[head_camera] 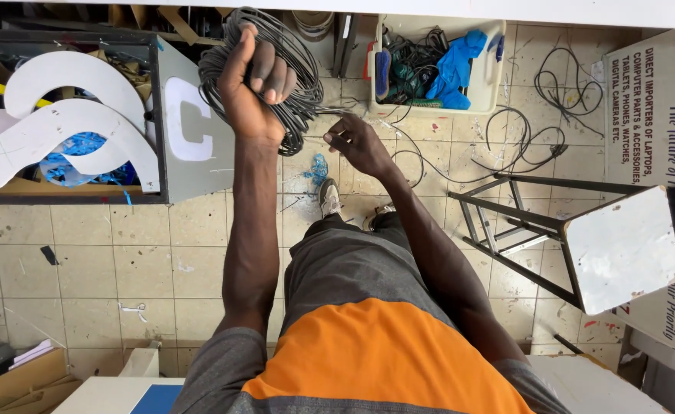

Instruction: Measuring, cutting, and connecting wires to LED strips on a sign template

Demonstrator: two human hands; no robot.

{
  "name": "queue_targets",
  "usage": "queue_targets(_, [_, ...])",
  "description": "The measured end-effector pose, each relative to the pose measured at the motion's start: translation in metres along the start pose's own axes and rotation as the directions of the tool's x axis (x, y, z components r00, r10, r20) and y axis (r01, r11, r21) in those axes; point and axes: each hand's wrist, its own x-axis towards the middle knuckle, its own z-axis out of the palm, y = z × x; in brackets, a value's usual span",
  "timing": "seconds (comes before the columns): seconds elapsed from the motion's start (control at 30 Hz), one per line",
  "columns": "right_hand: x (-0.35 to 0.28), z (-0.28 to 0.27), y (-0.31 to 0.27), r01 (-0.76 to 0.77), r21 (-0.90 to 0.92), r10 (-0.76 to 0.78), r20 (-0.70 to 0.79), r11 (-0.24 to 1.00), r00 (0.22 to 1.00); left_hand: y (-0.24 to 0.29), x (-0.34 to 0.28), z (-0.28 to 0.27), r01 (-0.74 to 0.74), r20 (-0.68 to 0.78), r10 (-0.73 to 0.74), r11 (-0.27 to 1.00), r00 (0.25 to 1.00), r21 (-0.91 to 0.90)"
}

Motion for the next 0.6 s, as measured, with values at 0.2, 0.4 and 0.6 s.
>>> queue_targets(0.2, [-0.009, -0.004, -0.005, 0.019, 0.864, 0.041, -0.045, 0.503, 0.998, 0.001, 0.007, -0.006, 0.013, 0.008, -0.013, 1.0, 1.0, 0.0])
queue_targets(0.4, [-0.082, -0.153, 0.006, 0.301, 0.638, -0.106, -0.325, 0.709, 0.94, 0.0, 0.018, -0.051, -0.07, 0.002, 0.07, 0.997, 0.998, 0.013])
queue_targets(0.6, [-0.259, -0.398, 0.167, 0.762, 0.647, -0.2, -0.745, 0.012, 0.636, 0.033, 0.01, -0.077, -0.129, -0.164, 0.16, 0.974, 0.973, 0.186])
